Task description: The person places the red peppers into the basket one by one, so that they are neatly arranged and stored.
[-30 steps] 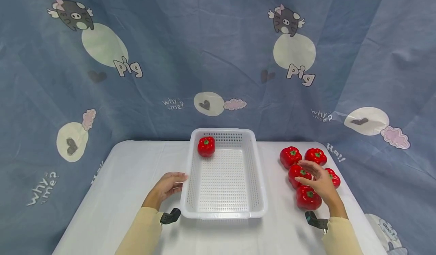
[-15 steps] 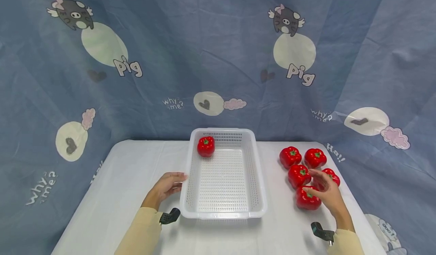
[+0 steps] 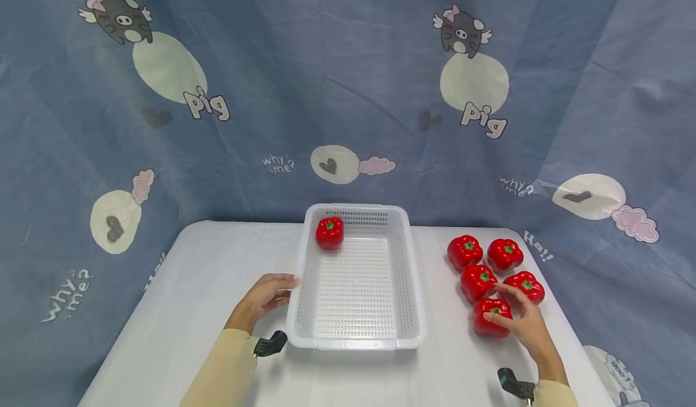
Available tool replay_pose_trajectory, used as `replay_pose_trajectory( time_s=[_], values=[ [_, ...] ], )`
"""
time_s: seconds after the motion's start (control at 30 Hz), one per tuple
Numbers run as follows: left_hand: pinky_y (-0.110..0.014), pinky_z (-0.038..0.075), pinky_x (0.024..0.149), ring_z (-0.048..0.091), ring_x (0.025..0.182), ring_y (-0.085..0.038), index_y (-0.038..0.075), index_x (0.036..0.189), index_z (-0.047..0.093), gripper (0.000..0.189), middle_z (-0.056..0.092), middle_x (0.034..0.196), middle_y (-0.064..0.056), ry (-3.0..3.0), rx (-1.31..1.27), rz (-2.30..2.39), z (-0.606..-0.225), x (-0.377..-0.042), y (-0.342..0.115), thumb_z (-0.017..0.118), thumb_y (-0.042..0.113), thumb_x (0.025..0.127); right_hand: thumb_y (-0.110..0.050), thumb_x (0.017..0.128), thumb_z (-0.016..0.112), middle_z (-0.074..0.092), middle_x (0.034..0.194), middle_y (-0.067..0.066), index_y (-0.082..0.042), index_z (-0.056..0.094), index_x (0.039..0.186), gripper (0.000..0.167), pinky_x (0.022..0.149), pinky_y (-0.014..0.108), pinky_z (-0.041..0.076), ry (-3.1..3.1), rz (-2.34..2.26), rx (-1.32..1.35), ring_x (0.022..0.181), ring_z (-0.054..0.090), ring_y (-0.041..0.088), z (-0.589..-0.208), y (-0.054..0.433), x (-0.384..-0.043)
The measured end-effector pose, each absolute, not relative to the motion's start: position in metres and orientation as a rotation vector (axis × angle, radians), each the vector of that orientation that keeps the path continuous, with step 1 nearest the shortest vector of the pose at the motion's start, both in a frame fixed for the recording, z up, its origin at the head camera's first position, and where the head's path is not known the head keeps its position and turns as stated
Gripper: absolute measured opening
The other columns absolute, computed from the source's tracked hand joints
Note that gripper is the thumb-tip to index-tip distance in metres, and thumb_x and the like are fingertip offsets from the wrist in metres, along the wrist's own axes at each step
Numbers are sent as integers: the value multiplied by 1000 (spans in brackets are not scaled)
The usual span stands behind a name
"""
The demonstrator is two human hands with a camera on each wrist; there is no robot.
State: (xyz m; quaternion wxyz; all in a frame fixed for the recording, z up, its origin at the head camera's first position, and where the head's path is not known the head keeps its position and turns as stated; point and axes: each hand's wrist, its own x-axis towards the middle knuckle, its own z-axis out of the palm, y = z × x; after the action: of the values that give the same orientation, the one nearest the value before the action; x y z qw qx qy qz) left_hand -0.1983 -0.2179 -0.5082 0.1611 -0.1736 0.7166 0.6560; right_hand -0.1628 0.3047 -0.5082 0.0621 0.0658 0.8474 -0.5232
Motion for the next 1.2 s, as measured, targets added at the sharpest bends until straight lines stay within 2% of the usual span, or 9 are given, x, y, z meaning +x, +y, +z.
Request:
replay_pose_trajectory(
  time_s=[0.27, 0.63, 1.07, 1.2],
  values=[
    [-28, 57, 74, 66, 87, -19, -9, 120, 60, 43, 68, 108, -13, 2047, -515, 1875, -508, -198, -217, 71, 16, 87, -28, 79, 80, 25, 152, 24, -3, 27, 149, 91, 107, 65, 26, 2522, -1528, 252, 141, 13, 45, -513, 304, -162],
    [-27, 57, 74, 66, 88, -20, -7, 120, 61, 40, 68, 108, -13, 2046, -513, 1879, -512, -201, -218, 70, 15, 88, -34, 76, 82, 16, 153, 27, -8, 24, 151, 98, 102, 64, 34, 2511, -1443, 298, 137, 14, 52, -517, 304, -161],
    [-27, 57, 74, 66, 89, -20, -7, 121, 60, 41, 67, 111, -14, 2044, -525, 1863, -512, -202, -218, 69, 16, 88, -39, 74, 82, 17, 151, 29, -10, 21, 152, 104, 102, 68, 30, 2472, -1359, 322, 135, 16, 52, -517, 308, -156],
    [-28, 57, 75, 66, 90, -20, -6, 121, 60, 40, 67, 111, -13, 2045, -520, 1863, -511, -202, -219, 69, 16, 89, -36, 73, 83, 17, 151, 30, -9, 20, 151, 104, 102, 70, 26, 2464, -1339, 304, 135, 14, 53, -517, 310, -154]
  ],
)
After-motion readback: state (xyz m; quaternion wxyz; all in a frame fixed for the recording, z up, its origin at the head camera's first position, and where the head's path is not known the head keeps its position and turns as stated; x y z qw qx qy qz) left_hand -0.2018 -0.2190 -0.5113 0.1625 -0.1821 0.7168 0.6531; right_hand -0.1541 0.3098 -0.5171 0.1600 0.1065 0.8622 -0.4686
